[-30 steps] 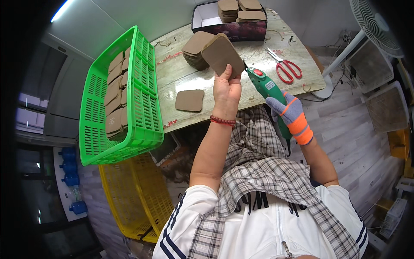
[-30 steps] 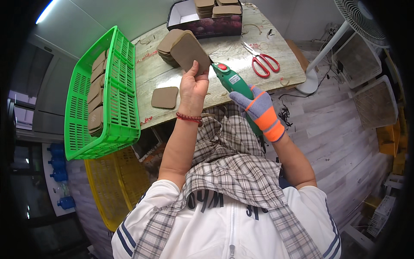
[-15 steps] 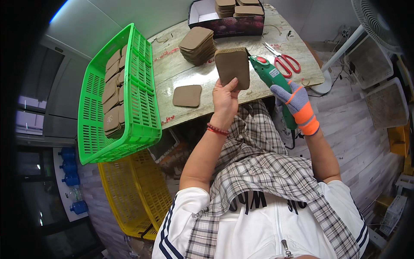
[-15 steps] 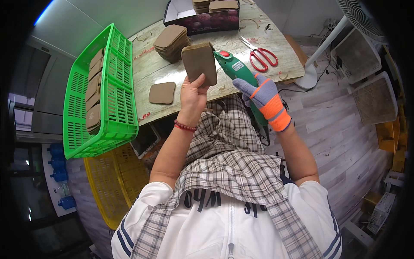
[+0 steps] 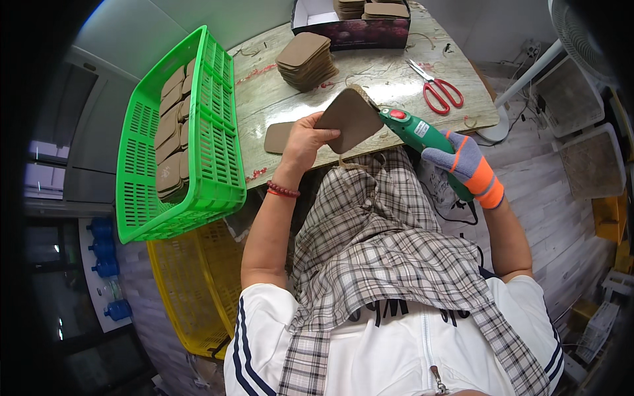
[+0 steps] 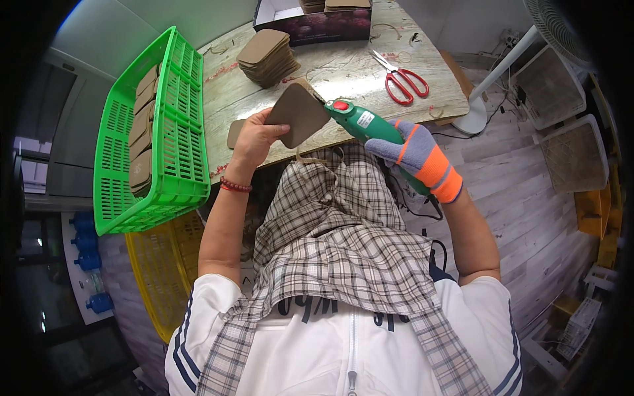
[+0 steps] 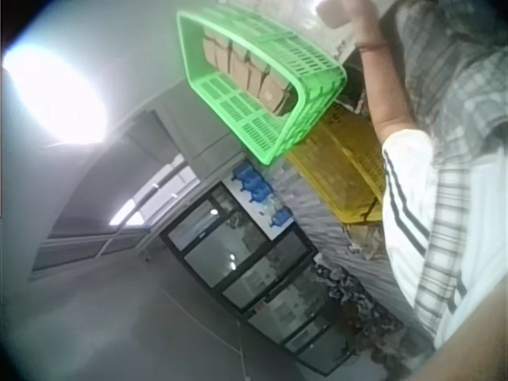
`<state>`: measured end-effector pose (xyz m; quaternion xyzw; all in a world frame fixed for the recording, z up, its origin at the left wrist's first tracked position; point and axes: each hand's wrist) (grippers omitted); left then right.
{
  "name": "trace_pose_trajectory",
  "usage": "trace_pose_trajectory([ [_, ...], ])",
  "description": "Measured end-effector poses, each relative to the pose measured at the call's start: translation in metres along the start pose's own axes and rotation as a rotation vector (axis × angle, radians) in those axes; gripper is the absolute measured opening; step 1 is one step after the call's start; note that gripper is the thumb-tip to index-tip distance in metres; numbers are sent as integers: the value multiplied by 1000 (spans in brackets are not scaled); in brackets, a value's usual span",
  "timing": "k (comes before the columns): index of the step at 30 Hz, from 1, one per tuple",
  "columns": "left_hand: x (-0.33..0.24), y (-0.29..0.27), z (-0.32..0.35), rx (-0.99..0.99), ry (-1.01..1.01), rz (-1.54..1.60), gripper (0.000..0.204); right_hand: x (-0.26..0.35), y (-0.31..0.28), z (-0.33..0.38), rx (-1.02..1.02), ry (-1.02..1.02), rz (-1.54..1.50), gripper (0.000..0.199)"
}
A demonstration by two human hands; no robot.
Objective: The person uses a rotary tool to trim the edges of stacked cardboard pieces. They hold each piece with the left hand and guide the tool along the perimeter with the right hand, then place the finished pieces into a green basket.
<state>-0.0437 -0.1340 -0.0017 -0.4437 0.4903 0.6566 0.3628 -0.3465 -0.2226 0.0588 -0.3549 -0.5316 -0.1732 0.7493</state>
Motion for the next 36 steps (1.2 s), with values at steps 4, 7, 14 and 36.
trace_pose_trajectory([
  [4, 9, 1, 7, 59, -94, 33, 32, 1, 8, -5, 23, 8, -50, 33],
  [7, 10, 3, 13, 37, -151, 3, 33, 4, 12, -9, 23, 9, -44, 33],
  [14, -7, -11, 15, -4, 9, -353, 23, 2, 11, -9, 95, 40, -95, 29],
  [36, -18, -13, 5, 118, -101, -304, 15, 4, 26, -19, 230, 139, -66, 32],
])
Point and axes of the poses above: each hand's wrist, its own z-axis away from the middle knuckle, its own y-axis out of the palm, x = y × z
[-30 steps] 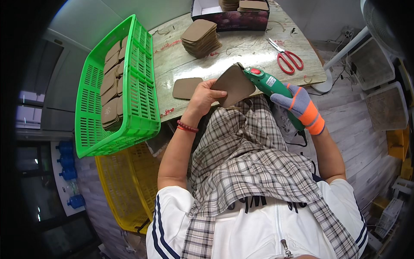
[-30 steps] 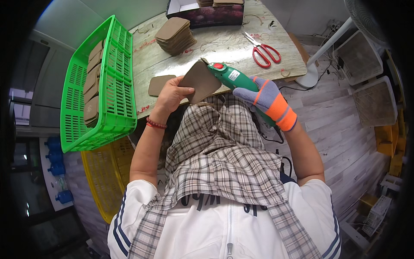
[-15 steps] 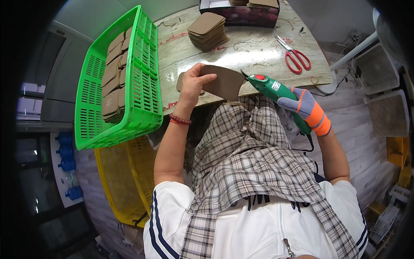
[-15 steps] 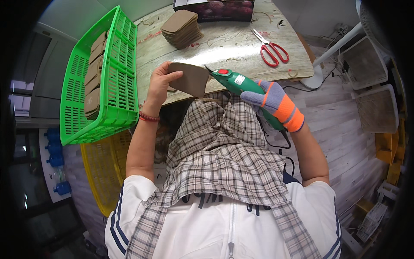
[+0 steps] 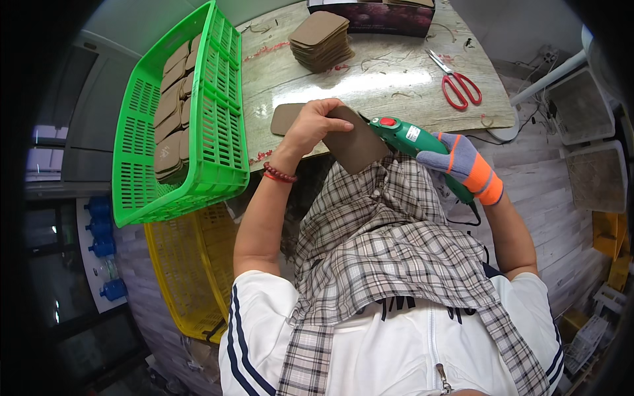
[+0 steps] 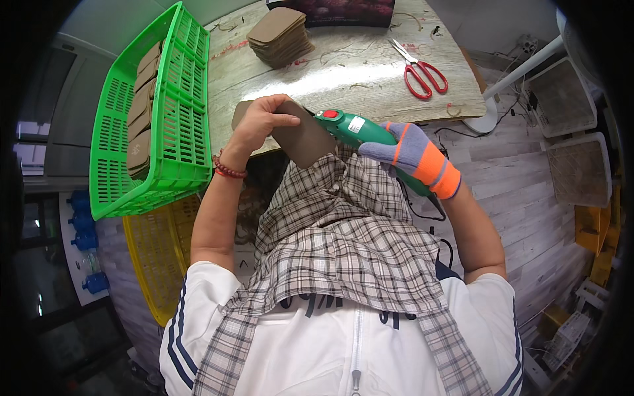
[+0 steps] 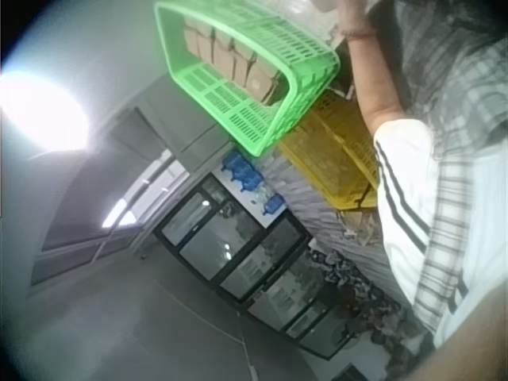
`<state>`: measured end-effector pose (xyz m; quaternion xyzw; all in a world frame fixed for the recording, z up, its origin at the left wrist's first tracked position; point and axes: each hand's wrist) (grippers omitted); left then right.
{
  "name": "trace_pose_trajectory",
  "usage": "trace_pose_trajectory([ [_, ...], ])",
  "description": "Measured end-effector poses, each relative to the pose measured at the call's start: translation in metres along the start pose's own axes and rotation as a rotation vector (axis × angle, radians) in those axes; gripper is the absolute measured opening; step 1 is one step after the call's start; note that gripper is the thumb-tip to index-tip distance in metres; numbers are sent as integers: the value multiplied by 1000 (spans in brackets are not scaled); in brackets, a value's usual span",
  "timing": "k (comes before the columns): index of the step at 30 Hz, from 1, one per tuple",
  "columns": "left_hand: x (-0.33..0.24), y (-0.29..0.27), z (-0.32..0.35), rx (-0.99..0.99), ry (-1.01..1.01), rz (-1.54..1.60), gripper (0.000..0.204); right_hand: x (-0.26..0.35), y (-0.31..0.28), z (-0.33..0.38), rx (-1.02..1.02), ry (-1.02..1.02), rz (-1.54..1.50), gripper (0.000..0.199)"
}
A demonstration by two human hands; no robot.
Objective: The person uses a rotary tool to trim the edges of stacked cardboard pieces. They hold each piece with the left hand and guide the tool along the perimeter with the right hand, then place the finished pieces into a green basket.
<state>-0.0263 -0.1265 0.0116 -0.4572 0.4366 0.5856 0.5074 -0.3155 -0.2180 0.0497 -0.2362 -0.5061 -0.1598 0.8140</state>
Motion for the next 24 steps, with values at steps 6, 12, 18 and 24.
trace_pose_trajectory([
  [6, 9, 6, 0, 94, -106, -59, 27, 4, 12, -15, 12, -64, -49, 35],
  [12, 27, -30, 17, -390, 92, 105, 33, -9, 15, -26, -56, -69, -135, 33],
  [18, 86, -131, 1, -868, 21, -654, 39, -19, 6, -31, -120, -47, -88, 32],
  [24, -22, -101, -104, -1038, 494, -1286, 52, -27, 4, -36, -187, -41, -92, 33],
])
Point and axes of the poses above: each hand's wrist, its own z-axis away from the middle knuckle, its own y-axis out of the palm, x = y × z
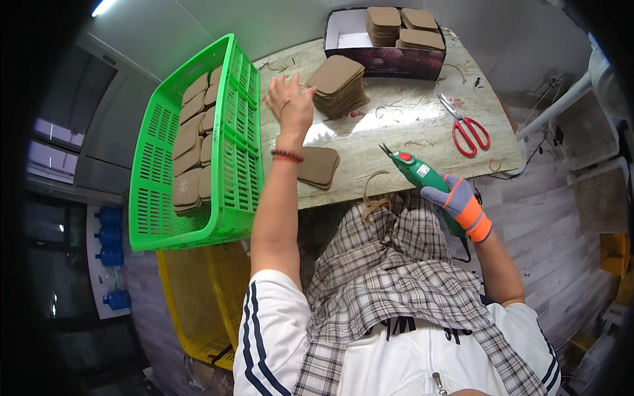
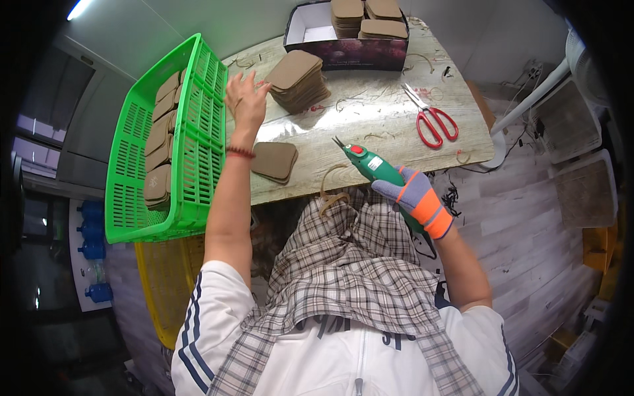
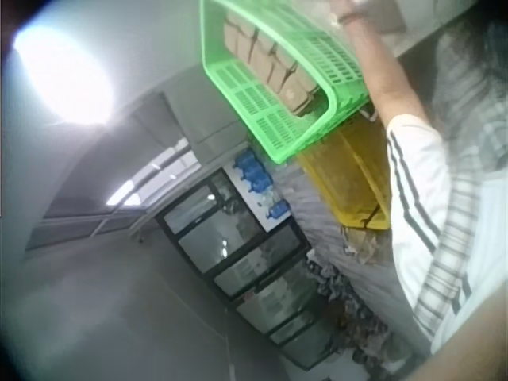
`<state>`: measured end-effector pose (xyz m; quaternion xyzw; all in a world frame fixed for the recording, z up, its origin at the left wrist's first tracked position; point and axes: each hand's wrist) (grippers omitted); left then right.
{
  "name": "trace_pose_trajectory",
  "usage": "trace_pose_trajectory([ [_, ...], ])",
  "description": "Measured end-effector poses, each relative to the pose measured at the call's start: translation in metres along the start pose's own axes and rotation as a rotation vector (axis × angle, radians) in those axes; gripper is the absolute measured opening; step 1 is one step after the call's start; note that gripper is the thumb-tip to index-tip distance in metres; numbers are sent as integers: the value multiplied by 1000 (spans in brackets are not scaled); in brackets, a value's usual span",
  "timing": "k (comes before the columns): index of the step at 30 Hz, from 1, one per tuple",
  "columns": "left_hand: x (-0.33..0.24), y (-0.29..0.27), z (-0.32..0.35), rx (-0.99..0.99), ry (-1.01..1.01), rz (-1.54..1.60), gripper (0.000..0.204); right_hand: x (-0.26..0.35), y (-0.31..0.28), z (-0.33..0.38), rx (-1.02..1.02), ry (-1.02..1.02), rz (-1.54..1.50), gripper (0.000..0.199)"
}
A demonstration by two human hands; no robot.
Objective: The person uses a rotary tool to trim the edges of stacked cardboard pieces. They hold each piece with the left hand and guide the tool along the perimeter with the right hand, then place the finished pieces into a green basket.
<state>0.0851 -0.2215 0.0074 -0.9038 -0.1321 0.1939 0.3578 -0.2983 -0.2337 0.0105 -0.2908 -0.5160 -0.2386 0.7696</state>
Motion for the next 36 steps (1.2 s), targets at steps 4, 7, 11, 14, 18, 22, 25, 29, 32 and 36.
trace_pose_trajectory([
  [4, -15, 37, -29, 290, -92, -65, 54, -4, -1, -1, -29, -9, -45, 34],
  [7, -24, 41, -32, 350, -131, -56, 60, -5, -5, 1, -63, -10, -58, 33],
  [11, -36, 37, -28, 70, 6, -24, 48, -3, -8, 2, -80, -39, -17, 32],
  [14, -45, 26, -33, 87, -75, 140, 39, -8, -12, -2, -66, 14, 26, 37],
  [18, -36, 15, -31, 115, -379, 726, 32, 14, -5, 7, -87, -12, -16, 38],
  [22, -91, -12, 8, 28, -824, 1719, 29, 5, -5, 3, -189, -55, -167, 38],
  [25, -113, -12, 46, -5, -898, 2075, 32, 13, -1, 10, -180, -46, -184, 41],
  [29, -138, -16, 73, -67, -1106, 2279, 36, 17, 2, 19, -168, -74, -201, 40],
  [32, -149, -23, 81, -71, -1186, 2299, 38, 26, 1, 29, -162, -66, -196, 29],
  [36, -158, -26, 88, -28, -1156, 2310, 40, 24, 0, 31, -154, -67, -203, 28],
])
Point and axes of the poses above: each hand's wrist, its own z-axis away from the middle knuckle, its own y-axis out of the palm, x = y × z
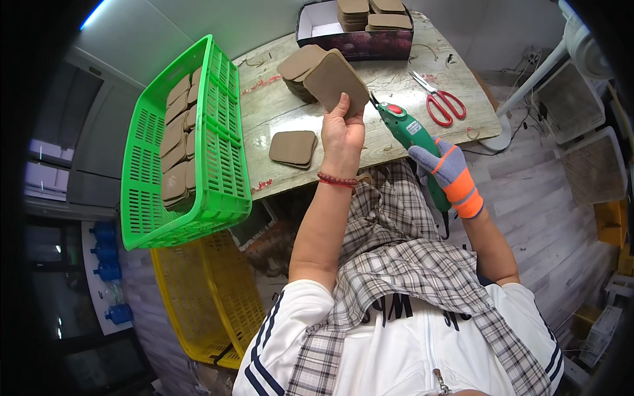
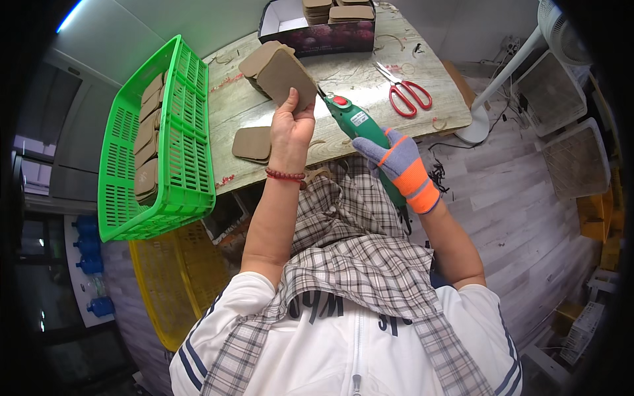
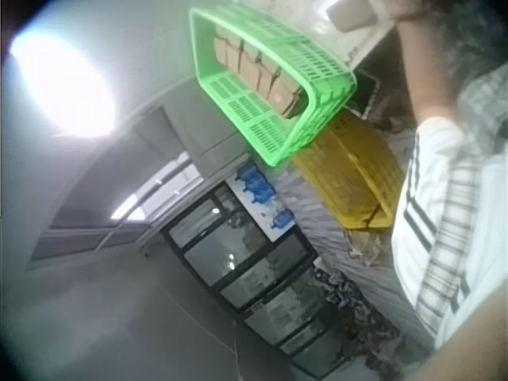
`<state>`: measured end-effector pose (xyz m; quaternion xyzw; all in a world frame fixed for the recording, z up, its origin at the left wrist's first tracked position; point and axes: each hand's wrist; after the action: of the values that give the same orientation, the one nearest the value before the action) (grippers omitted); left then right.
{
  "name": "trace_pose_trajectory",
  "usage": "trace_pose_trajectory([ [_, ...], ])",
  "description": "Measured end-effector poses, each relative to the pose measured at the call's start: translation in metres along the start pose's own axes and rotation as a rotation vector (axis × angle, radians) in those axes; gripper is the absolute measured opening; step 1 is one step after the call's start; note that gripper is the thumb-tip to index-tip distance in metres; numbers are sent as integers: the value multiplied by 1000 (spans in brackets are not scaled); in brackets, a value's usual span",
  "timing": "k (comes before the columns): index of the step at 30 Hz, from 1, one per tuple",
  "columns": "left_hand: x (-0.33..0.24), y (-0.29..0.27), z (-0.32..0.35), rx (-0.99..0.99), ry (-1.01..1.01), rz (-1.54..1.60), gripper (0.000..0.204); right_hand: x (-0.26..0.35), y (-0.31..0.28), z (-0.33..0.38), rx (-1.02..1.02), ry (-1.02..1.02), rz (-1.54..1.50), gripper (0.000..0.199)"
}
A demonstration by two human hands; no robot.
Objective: The person uses a rotary tool to trim the edges of stacked cardboard pieces. They hold each piece with the left hand and guide the tool along the perimeter with the right hand, then place the finished pieces into a green basket.
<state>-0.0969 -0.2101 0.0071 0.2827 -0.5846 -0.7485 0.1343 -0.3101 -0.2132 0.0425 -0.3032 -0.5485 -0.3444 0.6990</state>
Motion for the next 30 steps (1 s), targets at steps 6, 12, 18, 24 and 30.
trace_pose_trajectory([
  [6, 10, -7, 15, 69, -4, -123, 36, 0, -2, 0, -40, 10, -10, 26],
  [12, 17, -28, 27, 71, -61, -213, 36, 8, -4, 0, -34, -19, -53, 29],
  [18, 4, -33, 38, 136, -55, -414, 27, 16, -18, 2, -30, -33, 53, 30],
  [24, -42, -37, 26, 259, -88, -715, 34, 29, -34, 14, 67, -11, 177, 30],
  [30, -77, -32, 21, 344, -245, -1000, 34, 23, -40, 16, 117, -55, 350, 30],
])
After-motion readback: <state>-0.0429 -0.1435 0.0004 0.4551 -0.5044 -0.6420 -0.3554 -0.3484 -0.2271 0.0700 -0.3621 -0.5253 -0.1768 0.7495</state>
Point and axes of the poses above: each hand's wrist, its own z-axis away from the middle knuckle, its own y-axis out of the palm, x = y × z
